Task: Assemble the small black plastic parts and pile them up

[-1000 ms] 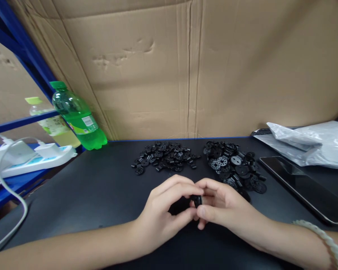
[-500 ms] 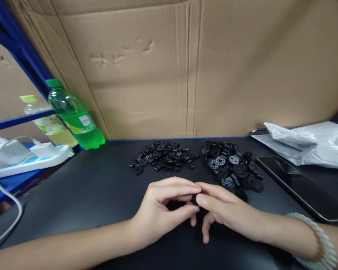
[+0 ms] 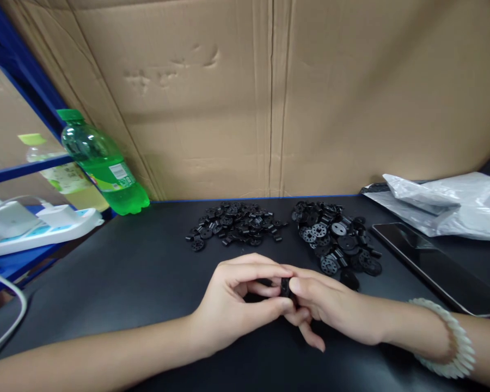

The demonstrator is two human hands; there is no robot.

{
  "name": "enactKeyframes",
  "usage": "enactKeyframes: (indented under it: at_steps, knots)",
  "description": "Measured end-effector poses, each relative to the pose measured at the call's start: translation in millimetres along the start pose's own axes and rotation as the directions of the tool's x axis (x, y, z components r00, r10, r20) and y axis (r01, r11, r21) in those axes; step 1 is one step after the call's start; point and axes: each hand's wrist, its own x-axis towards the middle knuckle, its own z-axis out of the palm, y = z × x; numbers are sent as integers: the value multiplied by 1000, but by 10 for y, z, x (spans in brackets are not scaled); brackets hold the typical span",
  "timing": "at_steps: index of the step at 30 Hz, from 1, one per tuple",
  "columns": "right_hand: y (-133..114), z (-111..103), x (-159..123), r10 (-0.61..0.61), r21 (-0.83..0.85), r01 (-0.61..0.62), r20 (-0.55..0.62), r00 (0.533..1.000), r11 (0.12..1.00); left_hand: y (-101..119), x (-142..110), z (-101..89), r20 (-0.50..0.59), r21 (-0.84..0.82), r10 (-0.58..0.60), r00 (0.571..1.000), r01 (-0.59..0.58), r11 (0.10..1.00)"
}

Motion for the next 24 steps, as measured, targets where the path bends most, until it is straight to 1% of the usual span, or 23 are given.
enactKeyframes:
  at_steps: [3, 7, 10, 13, 15, 17, 19, 21, 23, 24]
  knots:
    - [4, -9, 0, -8, -2, 8, 14, 1000, 1000, -14, 9, -5, 0, -25, -10, 1000, 10, 1000]
    - [16, -15, 5, -19, 11, 19, 22, 1000, 1000, -25, 35, -11, 6, -112, -60, 998, 61, 992]
    - [26, -16, 9, -23, 11, 23, 13, 1000, 1000, -18, 49, -11, 0, -127, -96, 995, 95, 987]
    - [15, -10, 10, -12, 24, 12, 13, 1000, 1000, -13, 55, -9, -44, -136, -116, 992, 109, 985]
    - [3, -9, 16, -1, 63, 0, 19, 1000, 998, -15, 50, -5, -91, -146, -113, 989, 99, 984]
    - [3, -15, 28, -18, 107, 16, 15, 1000, 994, -15, 37, 6, -108, -145, -107, 988, 90, 985]
    - [14, -22, 41, -64, 127, 65, -14, 998, 990, -6, 18, 22, -93, -86, -63, 994, 55, 995]
    - [24, -13, 45, -88, 95, 92, -46, 995, 991, 13, 0, 39, -84, 44, 35, 996, -31, 999]
    - [21, 21, 29, -72, 1, 72, -74, 995, 997, 36, -13, 54, -58, 207, 159, 985, -144, 968]
    - [14, 45, 13, -57, -60, 52, -83, 995, 997, 48, -17, 59, -36, 263, 209, 977, -192, 945]
